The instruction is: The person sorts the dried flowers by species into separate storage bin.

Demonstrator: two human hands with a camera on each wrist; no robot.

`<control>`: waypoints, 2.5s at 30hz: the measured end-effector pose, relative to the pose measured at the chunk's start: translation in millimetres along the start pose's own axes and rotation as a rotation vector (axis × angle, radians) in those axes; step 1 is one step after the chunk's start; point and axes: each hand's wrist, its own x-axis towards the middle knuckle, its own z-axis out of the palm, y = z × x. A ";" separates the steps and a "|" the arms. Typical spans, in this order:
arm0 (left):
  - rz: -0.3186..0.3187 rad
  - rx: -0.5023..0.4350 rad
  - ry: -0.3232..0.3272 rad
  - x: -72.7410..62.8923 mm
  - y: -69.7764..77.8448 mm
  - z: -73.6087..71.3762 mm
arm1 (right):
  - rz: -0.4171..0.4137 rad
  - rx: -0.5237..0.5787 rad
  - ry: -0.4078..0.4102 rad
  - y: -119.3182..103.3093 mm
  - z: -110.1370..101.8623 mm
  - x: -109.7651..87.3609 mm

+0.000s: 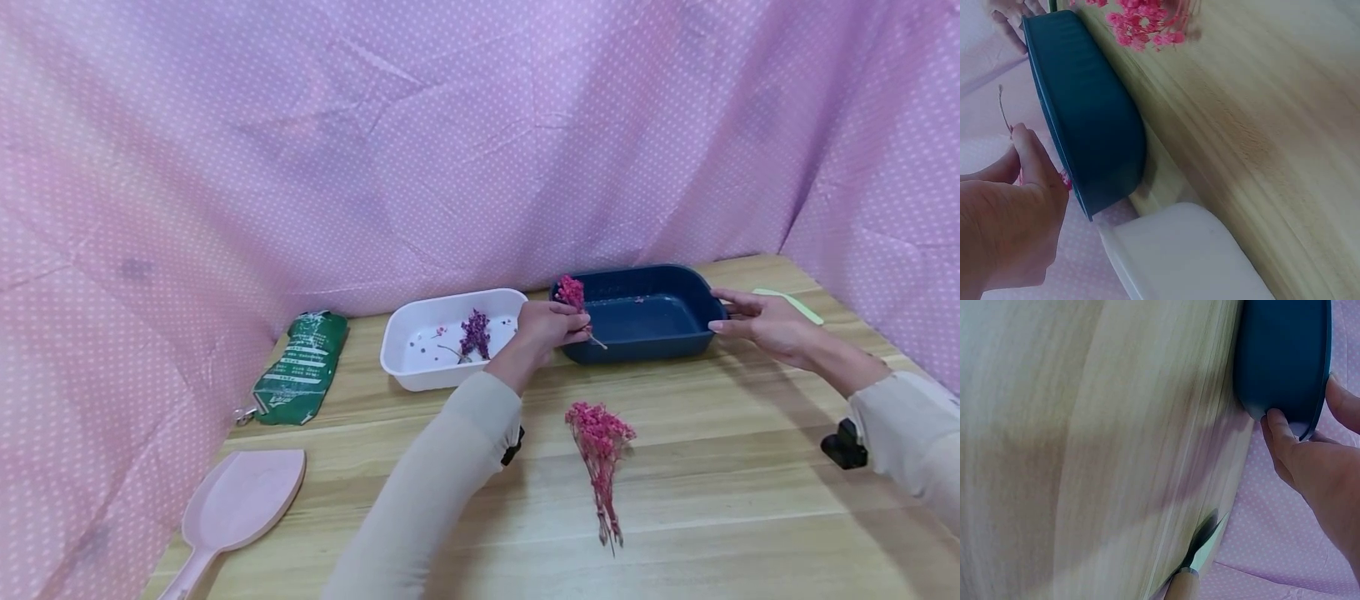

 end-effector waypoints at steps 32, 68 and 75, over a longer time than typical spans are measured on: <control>-0.022 -0.028 -0.195 -44.8 -9.6 -43.4 | 0.001 0.021 -0.021 -1.5 -0.1 -1.3; -0.153 -0.038 -0.332 -123.2 -81.1 -94.7 | 0.001 -0.030 -0.020 -0.7 -2.9 -0.6; -0.176 -0.049 -0.354 -130.0 -89.5 -85.0 | 0.003 -0.026 -0.016 -0.5 -2.7 -0.8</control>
